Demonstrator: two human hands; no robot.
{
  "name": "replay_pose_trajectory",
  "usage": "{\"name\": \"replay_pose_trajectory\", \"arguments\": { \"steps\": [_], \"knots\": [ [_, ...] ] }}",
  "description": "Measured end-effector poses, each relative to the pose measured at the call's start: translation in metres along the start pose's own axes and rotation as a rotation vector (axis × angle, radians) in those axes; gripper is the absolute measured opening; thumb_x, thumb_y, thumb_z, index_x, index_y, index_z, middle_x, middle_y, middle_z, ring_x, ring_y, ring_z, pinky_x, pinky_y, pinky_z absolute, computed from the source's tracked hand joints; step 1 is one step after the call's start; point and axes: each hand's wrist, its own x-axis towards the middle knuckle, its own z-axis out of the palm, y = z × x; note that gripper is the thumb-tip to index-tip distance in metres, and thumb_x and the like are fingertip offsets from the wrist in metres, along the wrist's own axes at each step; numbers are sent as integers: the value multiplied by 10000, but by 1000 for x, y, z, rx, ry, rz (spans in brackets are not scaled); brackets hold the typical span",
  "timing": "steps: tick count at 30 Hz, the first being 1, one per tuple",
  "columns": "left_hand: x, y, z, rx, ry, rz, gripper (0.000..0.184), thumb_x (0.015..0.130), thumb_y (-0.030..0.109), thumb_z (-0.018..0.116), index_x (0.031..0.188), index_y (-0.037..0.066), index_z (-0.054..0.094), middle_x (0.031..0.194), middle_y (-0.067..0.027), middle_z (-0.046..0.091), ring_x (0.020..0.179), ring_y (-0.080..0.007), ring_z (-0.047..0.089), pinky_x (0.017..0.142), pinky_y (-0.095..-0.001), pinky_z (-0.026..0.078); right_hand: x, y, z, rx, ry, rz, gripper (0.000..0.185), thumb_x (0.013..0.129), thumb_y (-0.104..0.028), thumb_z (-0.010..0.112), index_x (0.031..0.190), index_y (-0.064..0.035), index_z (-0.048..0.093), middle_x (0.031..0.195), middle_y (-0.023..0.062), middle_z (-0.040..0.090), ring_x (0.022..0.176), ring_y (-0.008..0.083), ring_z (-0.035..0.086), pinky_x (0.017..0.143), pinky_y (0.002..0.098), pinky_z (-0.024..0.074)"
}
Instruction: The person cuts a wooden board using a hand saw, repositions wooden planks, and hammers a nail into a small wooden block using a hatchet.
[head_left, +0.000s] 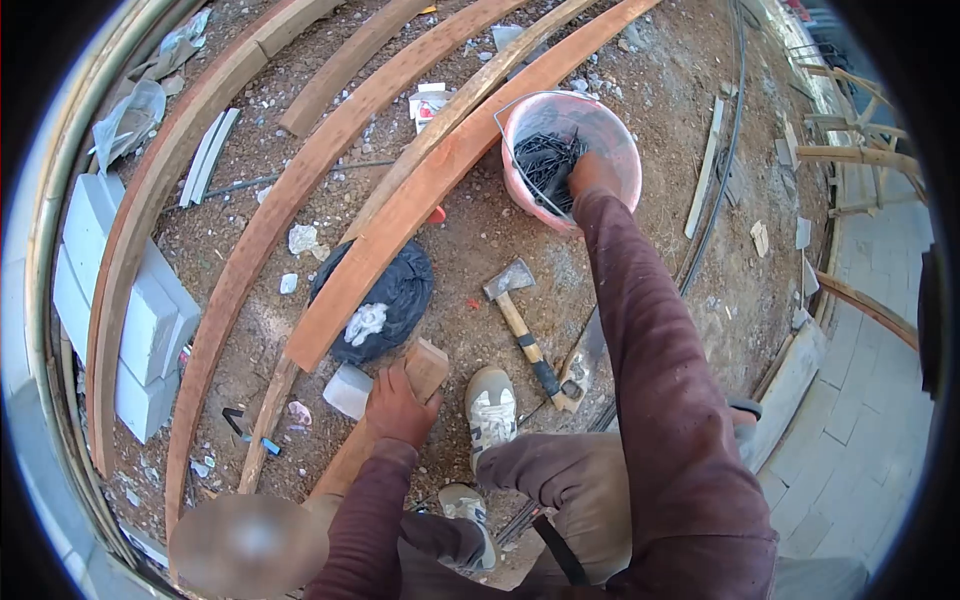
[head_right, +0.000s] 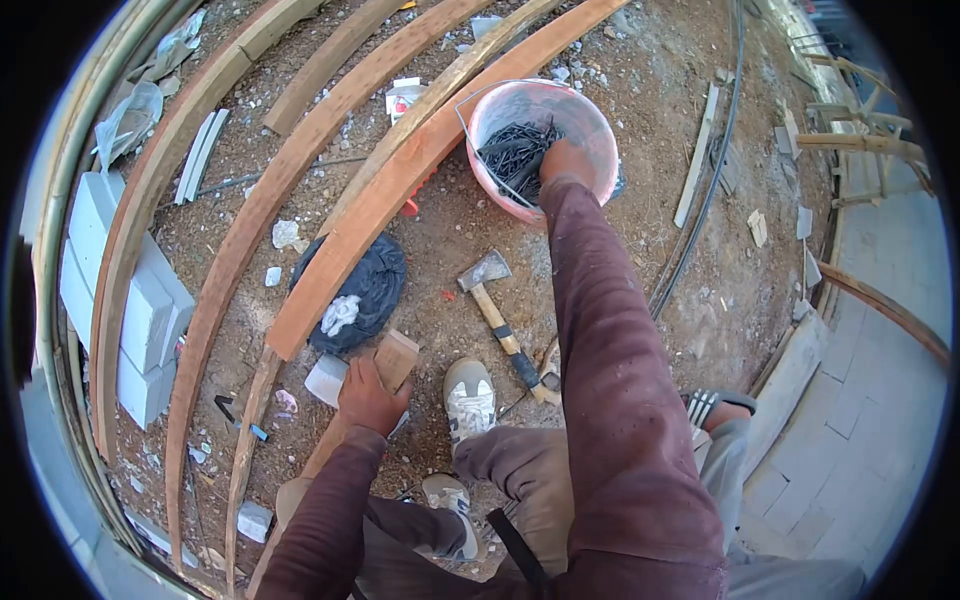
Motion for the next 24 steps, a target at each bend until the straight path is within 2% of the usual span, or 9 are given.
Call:
{"name": "replay_pose_trajectory", "arguments": {
  "steps": [6,9,12,13,16,18,20,22,24],
  "knots": [
    [-3,-5,6,-26,62,34,779,704,380,877,1301,47,504,1137,-147,594,1064,-366,634,897,-467,549,6,13,4,-38,117,-65,268,953,-181,595,1141,-74,752,1159,205,741,1120,387,706,954,479,561],
    [-4,-5,5,-30,66,32,726,713,378,877,1247,52,509,1131,-145,598,1065,-363,639,889,-470,553,-9,19,-26,-87,280,-282,216,916,-173,631,1071,-65,736,1082,202,750,1049,400,716,914,476,569],
    [-2,-5,3,-52,92,49,668,716,374,883,1172,62,508,1123,-146,599,1059,-361,645,879,-467,558,-67,10,-77,159,340,-427,202,882,-171,671,1040,-46,692,1015,198,747,957,423,712,867,480,570],
    [-3,-6,3,-61,100,51,652,716,373,886,1146,65,506,1119,-147,600,1056,-360,646,876,-465,560,-87,11,-84,377,321,-551,178,896,-130,691,1036,-26,653,963,175,753,877,342,742,798,426,578],
    [-6,-7,1,-65,127,72,661,723,361,873,1185,52,515,1112,-155,606,1050,-365,645,888,-466,561,-182,-2,-101,737,95,-641,120,940,-68,671,1037,-5,639,890,118,732,822,205,737,736,337,565],
    [-4,-10,1,-71,89,63,687,725,371,874,1208,49,505,1132,-155,603,1078,-367,634,916,-460,552,-255,-13,-98,889,-136,-649,58,974,-24,648,1013,16,634,854,52,686,800,95,681,701,268,533],
    [-7,-11,-1,-89,91,91,720,732,370,872,1250,40,495,1144,-153,603,1078,-374,633,919,-452,548,-316,-15,-78,903,-253,-698,69,983,-32,649,1014,30,644,844,29,666,765,89,647,690,267,521],
    [-11,-14,-14,3,432,207,684,776,339,846,1276,8,517,1167,-166,615,1068,-374,635,914,-447,544,-359,-14,-45,920,-380,-621,85,977,-54,674,975,30,665,830,42,677,728,88,629,672,272,516],
    [-17,-26,-32,-126,395,320,621,823,289,813,1291,-23,548,1174,-185,631,1047,-369,646,902,-436,542,-384,-13,-16,850,-388,-637,102,969,-64,689,922,26,680,795,47,686,697,86,619,644,278,507]
  ]
}}
